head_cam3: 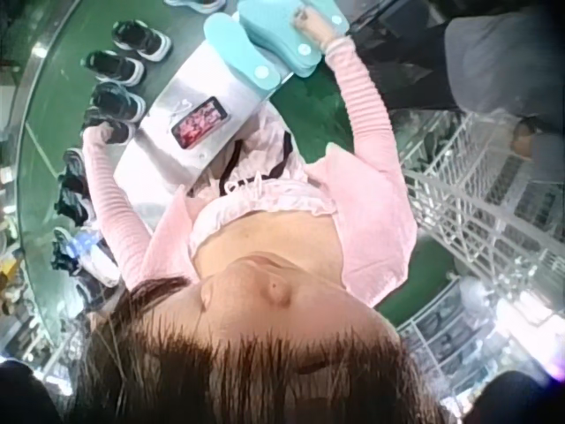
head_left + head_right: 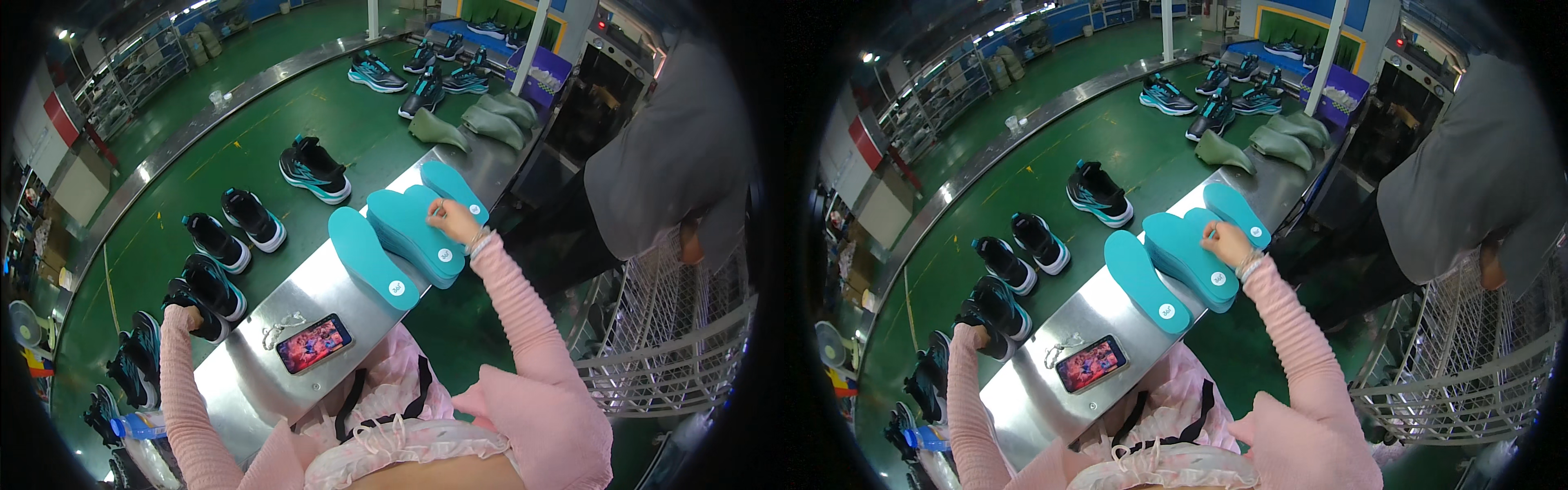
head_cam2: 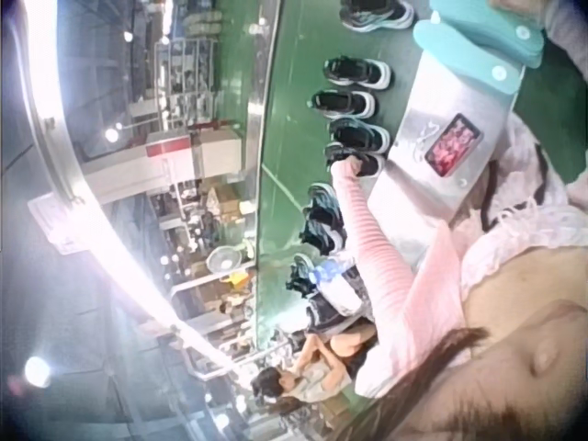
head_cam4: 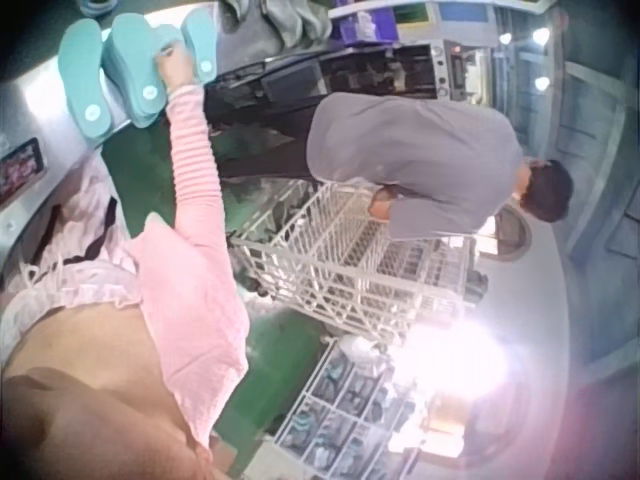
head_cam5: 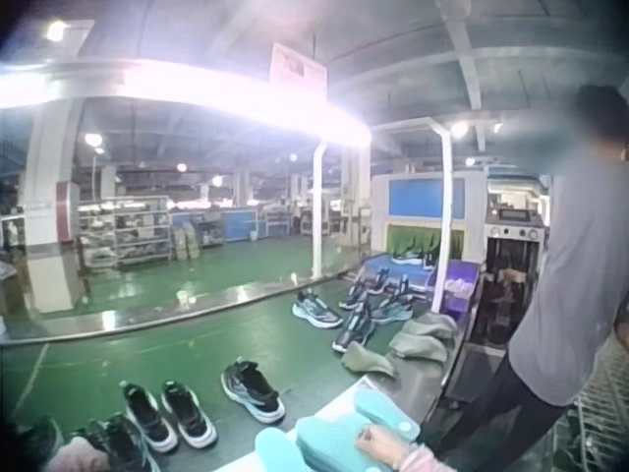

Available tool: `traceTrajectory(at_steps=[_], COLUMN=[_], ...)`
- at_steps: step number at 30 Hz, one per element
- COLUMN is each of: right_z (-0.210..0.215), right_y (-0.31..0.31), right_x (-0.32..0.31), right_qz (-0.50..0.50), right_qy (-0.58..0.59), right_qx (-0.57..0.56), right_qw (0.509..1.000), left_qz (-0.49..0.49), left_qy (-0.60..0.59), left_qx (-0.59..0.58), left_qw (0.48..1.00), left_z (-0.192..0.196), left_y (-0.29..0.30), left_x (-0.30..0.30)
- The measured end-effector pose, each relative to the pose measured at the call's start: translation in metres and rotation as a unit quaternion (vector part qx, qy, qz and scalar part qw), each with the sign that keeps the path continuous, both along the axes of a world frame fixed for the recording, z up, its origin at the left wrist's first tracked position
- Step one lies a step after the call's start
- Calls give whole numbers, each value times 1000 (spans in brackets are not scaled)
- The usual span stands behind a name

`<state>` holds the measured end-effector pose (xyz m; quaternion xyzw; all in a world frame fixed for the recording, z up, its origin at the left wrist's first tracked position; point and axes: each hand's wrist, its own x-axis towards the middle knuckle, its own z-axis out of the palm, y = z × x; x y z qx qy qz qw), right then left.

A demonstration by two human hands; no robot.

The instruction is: The person places teal insoles into black and white sneakers on a conveyor belt by hand, then walks to a storage rack to retrieve more insoles.

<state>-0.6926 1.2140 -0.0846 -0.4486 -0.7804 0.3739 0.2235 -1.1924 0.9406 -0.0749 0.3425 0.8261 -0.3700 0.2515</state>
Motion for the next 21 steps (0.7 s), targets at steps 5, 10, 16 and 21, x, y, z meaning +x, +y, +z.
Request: traceTrajectory(at_steps=[5, 10, 16, 21], right_z=[-26, -28, -33, -18], right_y=[-27, -47, -40, 47], right_x=[-7, -26, -36, 34], right_qz=[-15, 23, -42, -236], right_qy=[17, 51, 58, -216], right_qx=[-7, 17, 49, 207], right_qw=[1000, 998, 996, 924], left_qz=[-23, 32, -77, -82], left_qy=[39, 91, 26, 38], left_qx=[40, 233, 527, 523], left_qw=[998, 968, 846, 848], left_z=[-68, 55, -2, -5], left_y=[-45, -20, -30, -14], left_x=[-77, 60, 92, 87])
